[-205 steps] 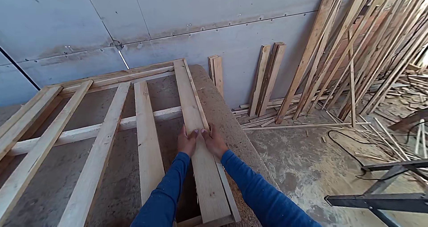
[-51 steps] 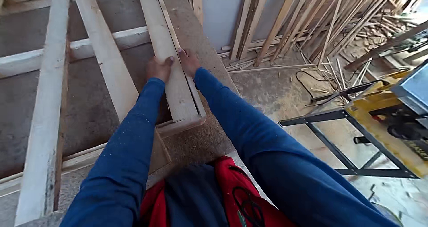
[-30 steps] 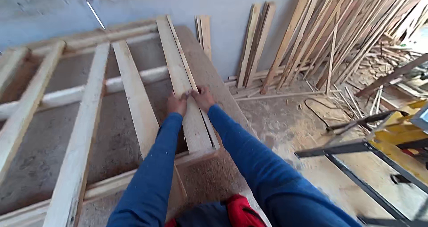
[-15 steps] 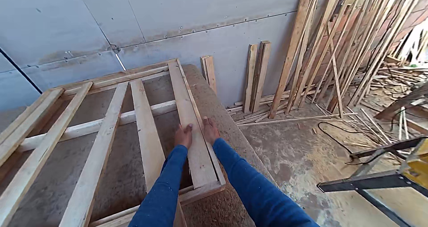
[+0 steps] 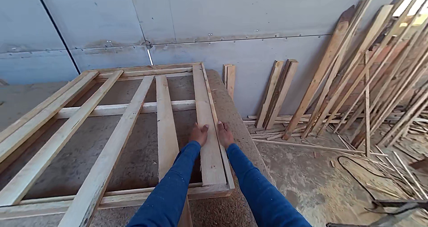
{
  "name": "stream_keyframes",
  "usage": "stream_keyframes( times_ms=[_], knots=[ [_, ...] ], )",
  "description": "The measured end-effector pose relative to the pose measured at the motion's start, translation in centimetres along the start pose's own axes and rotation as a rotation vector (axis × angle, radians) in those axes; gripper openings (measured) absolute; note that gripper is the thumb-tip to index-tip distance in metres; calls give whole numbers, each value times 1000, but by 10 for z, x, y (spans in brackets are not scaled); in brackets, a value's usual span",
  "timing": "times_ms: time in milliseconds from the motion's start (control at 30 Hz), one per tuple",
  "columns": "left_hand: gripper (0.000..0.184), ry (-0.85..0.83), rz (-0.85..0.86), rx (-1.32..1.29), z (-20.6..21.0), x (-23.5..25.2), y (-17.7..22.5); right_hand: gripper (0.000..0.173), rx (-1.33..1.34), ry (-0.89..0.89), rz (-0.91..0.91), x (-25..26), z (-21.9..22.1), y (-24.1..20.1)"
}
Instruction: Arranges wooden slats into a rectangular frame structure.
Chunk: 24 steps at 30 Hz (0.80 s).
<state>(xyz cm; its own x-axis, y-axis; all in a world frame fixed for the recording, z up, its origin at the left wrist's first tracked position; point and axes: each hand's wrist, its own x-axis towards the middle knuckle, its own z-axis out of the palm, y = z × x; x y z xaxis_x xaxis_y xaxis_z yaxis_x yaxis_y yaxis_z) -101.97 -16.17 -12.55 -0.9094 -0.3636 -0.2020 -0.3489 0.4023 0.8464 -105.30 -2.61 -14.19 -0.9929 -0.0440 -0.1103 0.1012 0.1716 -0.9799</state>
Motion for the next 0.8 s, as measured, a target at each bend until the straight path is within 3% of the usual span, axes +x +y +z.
stream_keyframes(
  times_ms=[133,267,400,467,600,700,800],
  knots=[
    [64,13,17,-99,-5,2,-3,47,-78,9,-30,-2,-1,-4],
    [65,73,-24,90,-23,-17,15,45,-184,55,-67,3,0,1],
    [66,32,-65,301,-28,-39,39,44,-280,94,-108,-2,1,-4],
    [69,0,-47,286,-28,-41,38,45,-318,105,-120,-5,1,-7],
    [77,-37,129,-166,-27,-29,13,45,-300,176,-243,-9,2,-9],
    [48,-48,129,-653,-26,-16,-2,52,-239,210,-430,-5,0,3],
    [30,-96,-32,-980,-21,-2,-14,67,-484,127,-443,-17,0,-13]
  ],
)
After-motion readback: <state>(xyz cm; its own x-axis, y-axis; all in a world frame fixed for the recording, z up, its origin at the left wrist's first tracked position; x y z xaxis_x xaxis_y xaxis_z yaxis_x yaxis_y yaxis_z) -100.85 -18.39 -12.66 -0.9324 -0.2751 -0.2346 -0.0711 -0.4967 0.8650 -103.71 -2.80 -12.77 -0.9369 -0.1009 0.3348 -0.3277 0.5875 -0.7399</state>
